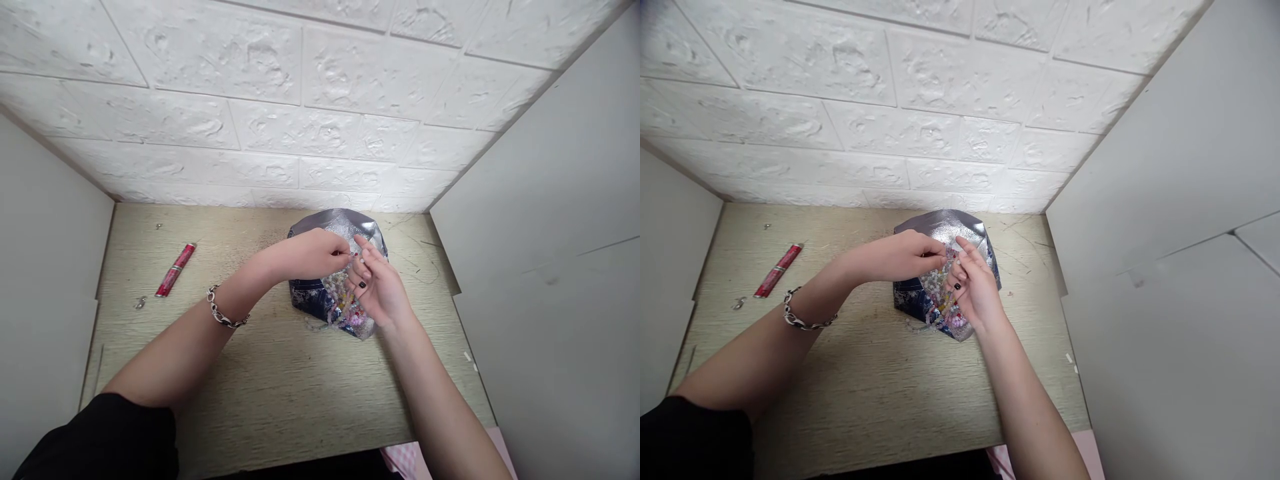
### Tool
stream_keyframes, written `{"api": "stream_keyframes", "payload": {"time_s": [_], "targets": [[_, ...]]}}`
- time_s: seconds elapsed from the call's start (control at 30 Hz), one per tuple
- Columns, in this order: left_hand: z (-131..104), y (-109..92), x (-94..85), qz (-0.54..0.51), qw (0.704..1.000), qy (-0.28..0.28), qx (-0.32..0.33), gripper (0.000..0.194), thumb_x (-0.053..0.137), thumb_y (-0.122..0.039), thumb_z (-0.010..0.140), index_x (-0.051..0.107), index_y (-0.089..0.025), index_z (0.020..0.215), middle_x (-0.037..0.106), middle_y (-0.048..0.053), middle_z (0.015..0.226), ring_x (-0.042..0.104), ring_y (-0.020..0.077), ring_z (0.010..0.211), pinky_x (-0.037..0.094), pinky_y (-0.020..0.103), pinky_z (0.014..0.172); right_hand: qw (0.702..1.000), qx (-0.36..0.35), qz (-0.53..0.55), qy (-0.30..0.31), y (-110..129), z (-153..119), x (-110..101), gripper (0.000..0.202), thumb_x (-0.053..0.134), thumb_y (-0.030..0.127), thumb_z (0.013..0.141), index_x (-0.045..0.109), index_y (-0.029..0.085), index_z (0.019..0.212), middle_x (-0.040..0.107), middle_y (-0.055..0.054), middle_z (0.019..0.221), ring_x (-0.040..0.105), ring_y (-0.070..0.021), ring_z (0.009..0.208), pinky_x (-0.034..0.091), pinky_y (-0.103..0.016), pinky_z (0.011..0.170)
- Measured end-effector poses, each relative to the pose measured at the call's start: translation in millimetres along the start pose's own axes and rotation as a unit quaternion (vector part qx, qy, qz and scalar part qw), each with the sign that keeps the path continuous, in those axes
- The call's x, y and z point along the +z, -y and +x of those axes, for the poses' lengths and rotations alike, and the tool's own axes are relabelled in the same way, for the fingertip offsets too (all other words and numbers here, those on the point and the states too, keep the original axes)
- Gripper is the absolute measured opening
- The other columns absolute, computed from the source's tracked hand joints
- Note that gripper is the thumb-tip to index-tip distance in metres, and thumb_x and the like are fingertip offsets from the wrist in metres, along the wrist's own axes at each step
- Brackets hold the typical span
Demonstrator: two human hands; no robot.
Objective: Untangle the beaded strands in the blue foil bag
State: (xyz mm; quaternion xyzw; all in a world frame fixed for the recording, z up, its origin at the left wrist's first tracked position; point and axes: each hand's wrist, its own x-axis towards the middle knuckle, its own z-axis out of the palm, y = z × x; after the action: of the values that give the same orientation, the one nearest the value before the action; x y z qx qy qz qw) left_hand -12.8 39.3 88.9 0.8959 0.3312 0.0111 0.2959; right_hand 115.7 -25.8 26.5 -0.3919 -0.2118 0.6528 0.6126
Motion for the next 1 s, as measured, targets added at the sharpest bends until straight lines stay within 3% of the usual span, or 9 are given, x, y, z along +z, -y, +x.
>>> {"api": "stream_keyframes", "payload": {"time_s": [0.43, 1.0], "targets": [[-0.1, 2.1, -0.9, -0.003, 1.0, 0.005, 0.009, 0.029, 0.037, -0.034, 0.078, 0.05, -0.017, 0.059, 0.05, -0.001, 0.055, 0.04, 0.0089, 0.052, 0.027, 0.024, 0.051, 0.999, 0.007, 0.034, 0.002, 0.7, -1.2, 1.7, 0.031, 0.054, 0.013, 0.069, 0.052, 0.022, 0.099, 0.047, 0.004, 0.067, 0.045, -0.0062, 0.058, 0.044, -0.02, 0.055], [-1.1, -0.4, -0.6, -0.002, 1.0, 0.011, 0.008, 0.027, 0.037, -0.029, 0.077, 0.053, -0.016, 0.059, 0.047, -0.001, 0.052, 0.039, 0.009, 0.05, 0.028, 0.024, 0.052, 1.0, 0.003, -0.002, -0.009, -0.1, -1.6, 2.8, 0.032, 0.056, 0.024, 0.074, 0.05, 0.028, 0.104, 0.036, 0.007, 0.051, 0.034, -0.0066, 0.046, 0.04, -0.018, 0.048]]}}
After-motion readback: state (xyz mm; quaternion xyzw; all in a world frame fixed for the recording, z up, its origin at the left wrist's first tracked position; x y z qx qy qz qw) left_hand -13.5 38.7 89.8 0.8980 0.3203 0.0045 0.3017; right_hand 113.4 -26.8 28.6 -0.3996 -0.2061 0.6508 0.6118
